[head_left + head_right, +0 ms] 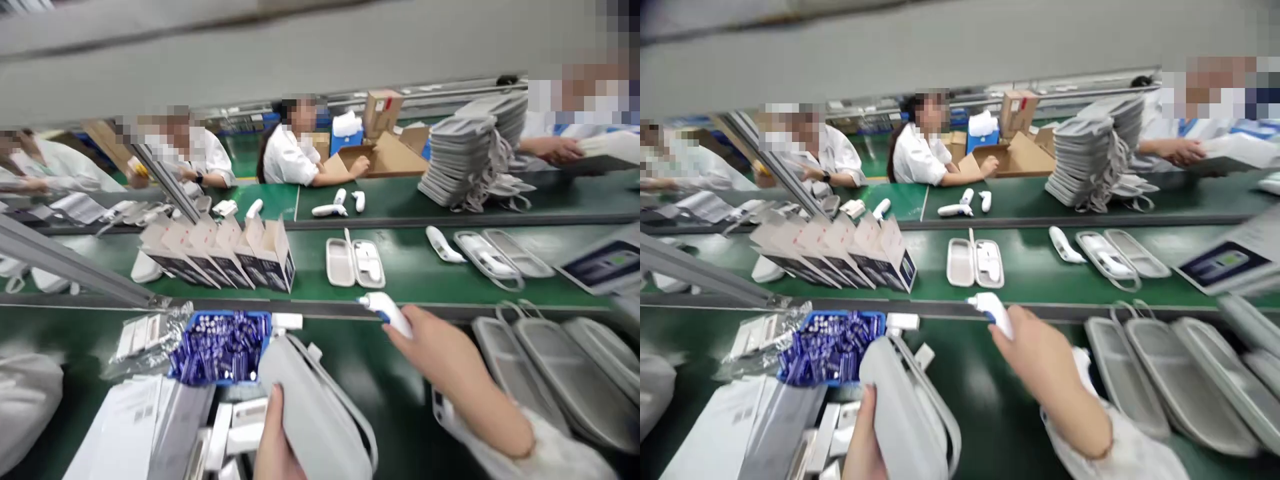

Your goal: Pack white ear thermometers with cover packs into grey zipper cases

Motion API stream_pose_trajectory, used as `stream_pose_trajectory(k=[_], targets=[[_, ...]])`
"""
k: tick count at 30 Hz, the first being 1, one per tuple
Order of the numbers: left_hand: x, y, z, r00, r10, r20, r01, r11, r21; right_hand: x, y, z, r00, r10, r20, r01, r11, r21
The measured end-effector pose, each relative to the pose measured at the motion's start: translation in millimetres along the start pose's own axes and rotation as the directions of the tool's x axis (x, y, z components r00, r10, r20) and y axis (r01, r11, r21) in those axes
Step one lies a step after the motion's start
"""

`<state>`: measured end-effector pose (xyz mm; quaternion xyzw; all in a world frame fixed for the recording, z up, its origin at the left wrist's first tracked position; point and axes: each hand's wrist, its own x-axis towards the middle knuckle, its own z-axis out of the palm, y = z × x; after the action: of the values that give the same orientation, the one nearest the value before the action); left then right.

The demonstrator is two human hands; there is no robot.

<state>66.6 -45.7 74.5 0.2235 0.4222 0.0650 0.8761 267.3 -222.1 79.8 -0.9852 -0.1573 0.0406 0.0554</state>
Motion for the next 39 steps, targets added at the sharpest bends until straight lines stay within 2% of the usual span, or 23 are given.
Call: stream_pose_trajectory(k=[2, 3, 6, 8, 10, 11, 12, 14, 16, 17, 18, 19, 21, 23, 25, 26, 29, 31, 32, 34, 36, 38, 39], targets=[[2, -6, 3.5, 0.998, -0.061, -0.028, 0.059, 0.997, -0.044, -57, -5, 25, 0.997, 0.044, 0.059, -0.043, 0.999, -0.012], [3, -8, 7.6, 0.997, -0.067, -0.035, 0.063, 0.993, -0.095, -75, -10, 38, 0.996, 0.063, 0.070, -0.062, 0.998, -0.018], [0, -11, 26.4, 0.998, -0.057, 0.035, 0.063, 0.982, -0.181, -98, -21, 69, 0.995, 0.101, 0.025, -0.100, 0.995, -0.013], [-3, -13, 38.3, 0.994, -0.037, 0.106, 0.055, 0.982, -0.179, -104, -22, 76, 0.994, 0.102, -0.046, -0.101, 0.994, 0.035], [-4, -16, 45.6, 0.987, 0.025, 0.156, 0.002, 0.985, -0.172, -116, -24, 74, 0.984, 0.106, -0.143, -0.069, 0.968, 0.243], [-3, -18, 47.4, 0.983, 0.067, 0.170, -0.038, 0.985, -0.171, -126, -26, 71, 0.982, 0.102, -0.156, -0.027, 0.907, 0.421], [-2, -21, 48.2, 0.979, 0.105, 0.176, -0.075, 0.983, -0.170, -137, -30, 69, 0.988, 0.082, -0.128, 0.017, 0.779, 0.627], [1, -27, 47.9, 0.975, 0.154, 0.162, -0.128, 0.979, -0.157, -160, -42, 65, 1.000, -0.015, 0.010, -0.004, 0.350, 0.937], [3, -35, 46.7, 0.972, 0.190, 0.140, -0.171, 0.976, -0.132, -175, -57, 64, 0.985, -0.086, 0.151, -0.157, -0.056, 0.986], [2, -38, 46.0, 0.970, 0.201, 0.139, -0.184, 0.975, -0.123, -179, -64, 65, 0.975, -0.070, 0.210, -0.220, -0.197, 0.955], [1, -42, 45.3, 0.966, 0.213, 0.146, -0.197, 0.973, -0.117, -180, -71, 67, 0.965, -0.036, 0.260, -0.259, -0.292, 0.921], [-1, -45, 44.5, 0.960, 0.230, 0.157, -0.214, 0.970, -0.113, -180, -76, 69, 0.955, -0.004, 0.295, -0.278, -0.350, 0.895], [-6, -49, 42.2, 0.937, 0.290, 0.193, -0.274, 0.956, -0.106, -177, -81, 73, 0.949, 0.025, 0.314, -0.279, -0.392, 0.876], [-8, -50, 38.6, 0.896, 0.386, 0.220, -0.373, 0.922, -0.100, -174, -82, 76, 0.957, 0.025, 0.289, -0.258, -0.384, 0.887], [-9, -49, 34.4, 0.869, 0.436, 0.233, -0.428, 0.899, -0.086, -174, -79, 78, 0.956, -0.039, 0.291, -0.280, -0.413, 0.866], [-8, -48, 32.3, 0.865, 0.441, 0.241, -0.436, 0.897, -0.078, -175, -78, 79, 0.945, -0.109, 0.309, -0.323, -0.459, 0.827], [-8, -43, 27.1, 0.856, 0.442, 0.268, -0.439, 0.896, -0.074, -178, -75, 80, 0.843, -0.412, 0.347, -0.538, -0.614, 0.578], [-8, -38, 24.2, 0.864, 0.432, 0.259, -0.424, 0.901, -0.089, -180, -74, 79, 0.789, -0.518, 0.330, -0.614, -0.647, 0.452], [-9, -34, 22.3, 0.875, 0.419, 0.241, -0.408, 0.908, -0.096, -181, -73, 79, 0.789, -0.524, 0.322, -0.615, -0.661, 0.430], [-9, -27, 16.5, 0.886, 0.412, 0.213, -0.399, 0.911, -0.101, -181, -71, 75, 0.819, -0.481, 0.314, -0.574, -0.697, 0.430], [-8, -19, 6.1, 0.867, 0.441, 0.232, -0.438, 0.896, -0.067, -181, -65, 67, 0.856, -0.415, 0.309, -0.516, -0.718, 0.466], [-8, -12, -9.0, 0.828, 0.480, 0.290, -0.506, 0.862, 0.017, -181, -55, 55, 0.882, -0.345, 0.321, -0.471, -0.669, 0.575], [-8, -8, -17.5, 0.808, 0.497, 0.316, -0.541, 0.838, 0.068, -182, -50, 49, 0.891, -0.318, 0.325, -0.455, -0.608, 0.651]])
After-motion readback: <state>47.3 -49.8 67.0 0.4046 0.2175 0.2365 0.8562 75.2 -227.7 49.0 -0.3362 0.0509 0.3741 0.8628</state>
